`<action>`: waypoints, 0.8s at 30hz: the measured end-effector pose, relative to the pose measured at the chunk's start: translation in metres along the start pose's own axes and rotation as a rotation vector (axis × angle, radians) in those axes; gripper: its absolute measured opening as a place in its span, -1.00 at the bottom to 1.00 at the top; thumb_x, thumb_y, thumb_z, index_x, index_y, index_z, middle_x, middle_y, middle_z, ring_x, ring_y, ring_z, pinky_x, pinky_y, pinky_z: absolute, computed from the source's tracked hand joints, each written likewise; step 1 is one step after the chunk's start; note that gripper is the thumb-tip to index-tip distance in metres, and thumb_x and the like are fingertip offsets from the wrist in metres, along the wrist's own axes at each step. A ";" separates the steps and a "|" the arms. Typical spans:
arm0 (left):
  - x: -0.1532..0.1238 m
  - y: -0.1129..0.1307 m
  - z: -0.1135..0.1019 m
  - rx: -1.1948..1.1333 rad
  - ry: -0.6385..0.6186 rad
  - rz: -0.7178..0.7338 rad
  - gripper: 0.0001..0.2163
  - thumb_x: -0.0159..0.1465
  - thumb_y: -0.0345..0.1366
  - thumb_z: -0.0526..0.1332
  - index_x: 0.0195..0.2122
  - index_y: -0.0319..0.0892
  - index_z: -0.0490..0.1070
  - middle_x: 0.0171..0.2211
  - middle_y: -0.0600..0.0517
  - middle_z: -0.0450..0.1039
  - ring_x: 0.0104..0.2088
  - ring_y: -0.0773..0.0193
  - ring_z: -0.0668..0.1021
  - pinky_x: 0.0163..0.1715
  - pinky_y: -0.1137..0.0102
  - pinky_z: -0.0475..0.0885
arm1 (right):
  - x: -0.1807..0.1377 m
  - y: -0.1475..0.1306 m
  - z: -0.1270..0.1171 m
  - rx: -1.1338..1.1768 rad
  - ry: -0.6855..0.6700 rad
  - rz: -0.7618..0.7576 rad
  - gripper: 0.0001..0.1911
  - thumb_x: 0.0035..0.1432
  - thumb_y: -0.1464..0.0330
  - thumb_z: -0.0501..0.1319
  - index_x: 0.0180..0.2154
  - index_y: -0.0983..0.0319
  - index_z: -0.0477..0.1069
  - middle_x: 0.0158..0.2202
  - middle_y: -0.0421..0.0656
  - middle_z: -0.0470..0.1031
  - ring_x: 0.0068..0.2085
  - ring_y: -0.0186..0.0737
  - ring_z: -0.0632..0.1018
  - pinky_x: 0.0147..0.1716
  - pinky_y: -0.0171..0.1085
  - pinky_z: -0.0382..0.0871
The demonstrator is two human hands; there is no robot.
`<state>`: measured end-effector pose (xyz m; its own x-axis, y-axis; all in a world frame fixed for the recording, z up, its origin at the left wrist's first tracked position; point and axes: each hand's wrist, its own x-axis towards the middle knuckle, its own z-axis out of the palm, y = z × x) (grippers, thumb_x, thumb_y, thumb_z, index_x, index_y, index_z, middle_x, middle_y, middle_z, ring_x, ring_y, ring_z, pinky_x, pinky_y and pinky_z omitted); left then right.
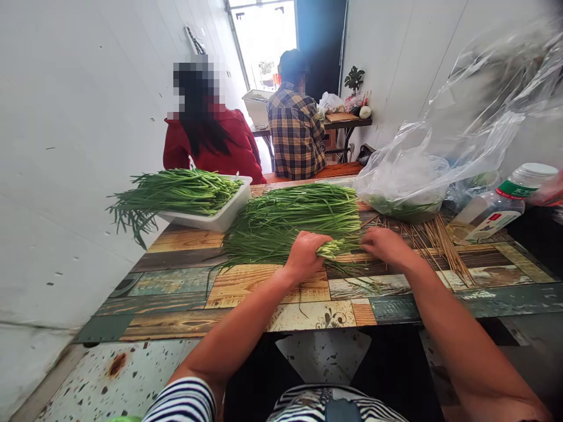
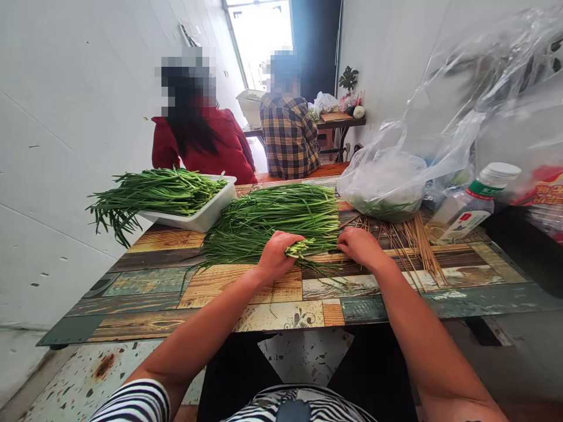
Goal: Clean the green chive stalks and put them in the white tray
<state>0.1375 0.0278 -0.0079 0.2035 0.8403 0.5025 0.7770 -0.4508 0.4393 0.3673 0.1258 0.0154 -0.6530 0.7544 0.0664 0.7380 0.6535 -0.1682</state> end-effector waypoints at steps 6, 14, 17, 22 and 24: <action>0.001 0.004 -0.003 -0.021 0.087 -0.057 -0.75 0.11 -0.51 0.16 -0.20 -0.16 0.45 -0.22 0.02 0.58 -0.20 0.21 0.56 -0.13 0.30 0.32 | -0.005 -0.003 -0.009 0.397 0.247 -0.163 -0.82 0.13 0.30 0.19 -0.43 0.21 0.51 -0.41 -0.15 0.49 -0.38 -0.26 0.46 -0.36 -0.30 0.29; 0.004 0.004 0.002 -0.114 0.003 0.012 -0.69 0.12 -0.51 0.18 -0.10 -0.12 0.39 0.00 0.03 0.49 0.01 0.22 0.49 0.02 0.28 0.28 | -0.010 -0.033 -0.014 0.641 0.252 -0.285 -0.82 0.18 0.27 0.17 -0.36 0.20 0.49 -0.37 -0.14 0.51 -0.31 -0.24 0.48 -0.32 -0.27 0.34; 0.004 0.004 0.005 -0.069 -0.002 -0.016 -0.69 0.12 -0.48 0.19 -0.10 -0.13 0.41 -0.11 0.02 0.54 -0.08 0.19 0.52 -0.05 0.27 0.31 | -0.010 -0.030 -0.010 0.608 0.311 -0.200 -0.82 0.18 0.26 0.18 -0.34 0.19 0.51 -0.35 -0.14 0.55 -0.32 -0.22 0.50 -0.31 -0.25 0.35; 0.004 0.003 0.006 -0.084 0.028 -0.030 -0.64 0.09 -0.53 0.18 -0.07 -0.14 0.39 -0.07 0.02 0.53 -0.07 0.19 0.52 -0.04 0.27 0.32 | -0.010 -0.031 -0.014 0.621 0.367 -0.179 -0.82 0.16 0.25 0.18 -0.39 0.18 0.48 -0.36 -0.14 0.53 -0.32 -0.22 0.50 -0.34 -0.26 0.37; 0.004 0.003 0.006 -0.102 0.029 -0.033 -0.62 0.10 -0.53 0.17 -0.05 -0.14 0.38 -0.03 0.02 0.51 -0.04 0.20 0.51 -0.02 0.27 0.33 | -0.011 -0.034 -0.015 0.673 0.322 -0.223 -0.82 0.15 0.24 0.18 -0.39 0.18 0.48 -0.35 -0.13 0.53 -0.30 -0.21 0.50 -0.31 -0.25 0.39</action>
<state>0.1442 0.0320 -0.0091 0.1600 0.8468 0.5073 0.7180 -0.4525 0.5288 0.3515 0.0961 0.0356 -0.6162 0.6572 0.4340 0.2657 0.6922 -0.6710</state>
